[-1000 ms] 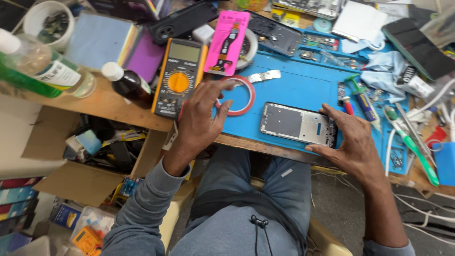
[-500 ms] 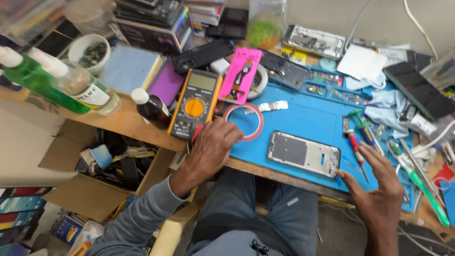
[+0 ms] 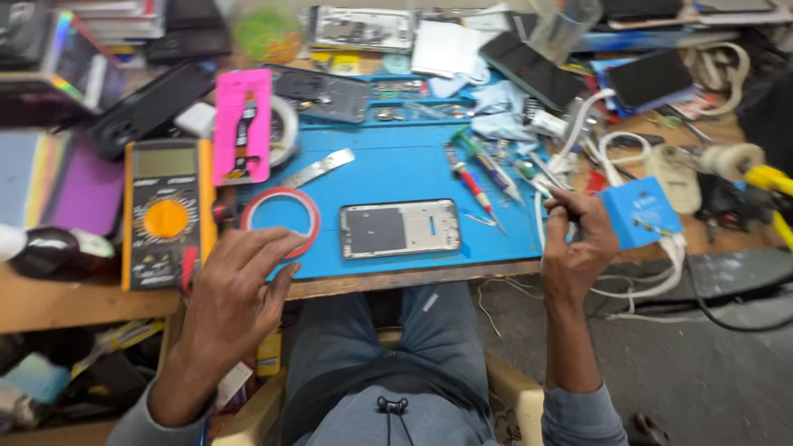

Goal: The person handles a pink phone backplate and a small white connector, then uses a metal spudger to pry and scrape the edges of a silver phone chassis. The person briefly receives a phone from another person and continues prying the chassis.

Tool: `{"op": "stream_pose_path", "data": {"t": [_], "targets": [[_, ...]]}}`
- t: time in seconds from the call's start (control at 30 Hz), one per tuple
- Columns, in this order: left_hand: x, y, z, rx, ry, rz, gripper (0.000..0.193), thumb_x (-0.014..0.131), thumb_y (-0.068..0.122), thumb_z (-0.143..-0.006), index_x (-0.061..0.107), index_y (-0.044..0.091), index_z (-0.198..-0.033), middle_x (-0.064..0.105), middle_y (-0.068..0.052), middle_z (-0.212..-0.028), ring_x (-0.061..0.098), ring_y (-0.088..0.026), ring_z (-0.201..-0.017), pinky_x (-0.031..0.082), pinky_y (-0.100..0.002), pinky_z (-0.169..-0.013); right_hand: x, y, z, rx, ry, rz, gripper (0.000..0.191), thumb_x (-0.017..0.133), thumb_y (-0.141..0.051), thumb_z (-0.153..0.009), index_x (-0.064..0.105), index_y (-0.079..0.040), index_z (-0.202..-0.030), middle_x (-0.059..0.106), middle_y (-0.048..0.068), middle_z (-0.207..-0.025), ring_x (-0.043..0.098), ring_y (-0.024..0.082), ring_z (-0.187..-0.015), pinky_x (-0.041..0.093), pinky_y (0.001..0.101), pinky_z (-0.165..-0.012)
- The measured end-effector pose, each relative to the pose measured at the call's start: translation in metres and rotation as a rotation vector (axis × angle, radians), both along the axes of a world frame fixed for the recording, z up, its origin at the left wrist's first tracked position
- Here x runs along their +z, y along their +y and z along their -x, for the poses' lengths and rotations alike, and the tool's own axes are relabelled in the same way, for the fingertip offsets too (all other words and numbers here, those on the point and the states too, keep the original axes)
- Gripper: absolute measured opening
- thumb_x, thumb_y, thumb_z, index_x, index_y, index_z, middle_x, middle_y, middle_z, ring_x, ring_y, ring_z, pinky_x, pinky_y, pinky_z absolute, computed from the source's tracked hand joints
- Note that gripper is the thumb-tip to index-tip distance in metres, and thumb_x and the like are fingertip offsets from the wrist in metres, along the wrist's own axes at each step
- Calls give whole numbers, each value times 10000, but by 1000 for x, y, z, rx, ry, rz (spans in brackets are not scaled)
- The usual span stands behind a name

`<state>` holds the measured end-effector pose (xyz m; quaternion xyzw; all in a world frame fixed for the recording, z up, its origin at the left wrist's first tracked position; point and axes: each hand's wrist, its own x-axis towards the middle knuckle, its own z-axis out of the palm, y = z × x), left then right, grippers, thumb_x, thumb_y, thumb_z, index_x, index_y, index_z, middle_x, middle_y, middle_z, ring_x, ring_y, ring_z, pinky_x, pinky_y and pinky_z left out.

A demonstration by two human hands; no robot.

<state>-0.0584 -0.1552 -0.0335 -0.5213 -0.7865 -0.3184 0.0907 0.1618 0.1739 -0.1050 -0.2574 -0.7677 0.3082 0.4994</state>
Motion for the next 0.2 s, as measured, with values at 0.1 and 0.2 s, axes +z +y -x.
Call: {"op": "stream_pose_path", "data": {"t": [0.1,0.2], "targets": [[-16,13,-11,-42,-71,-105,395,776,46,-801,691,81,-1184,695,-104,-1147,653,-309,-1037,511,-433,-895,20,14,-1,-21,-57,54,190,618,-33,-1074,743,-27,-1216,696,63,-925,639,125,-852,499,272,-785],[-35,21,-14,-50,-133,-168,382,793,79,-827,686,77,-1194,706,-99,-1144,662,-294,-1012,517,-415,-877,47,24,10,-37,-281,-43,201,663,-72,-1017,750,-44,-1196,712,85,-952,648,169,-798,497,302,-719]]}}
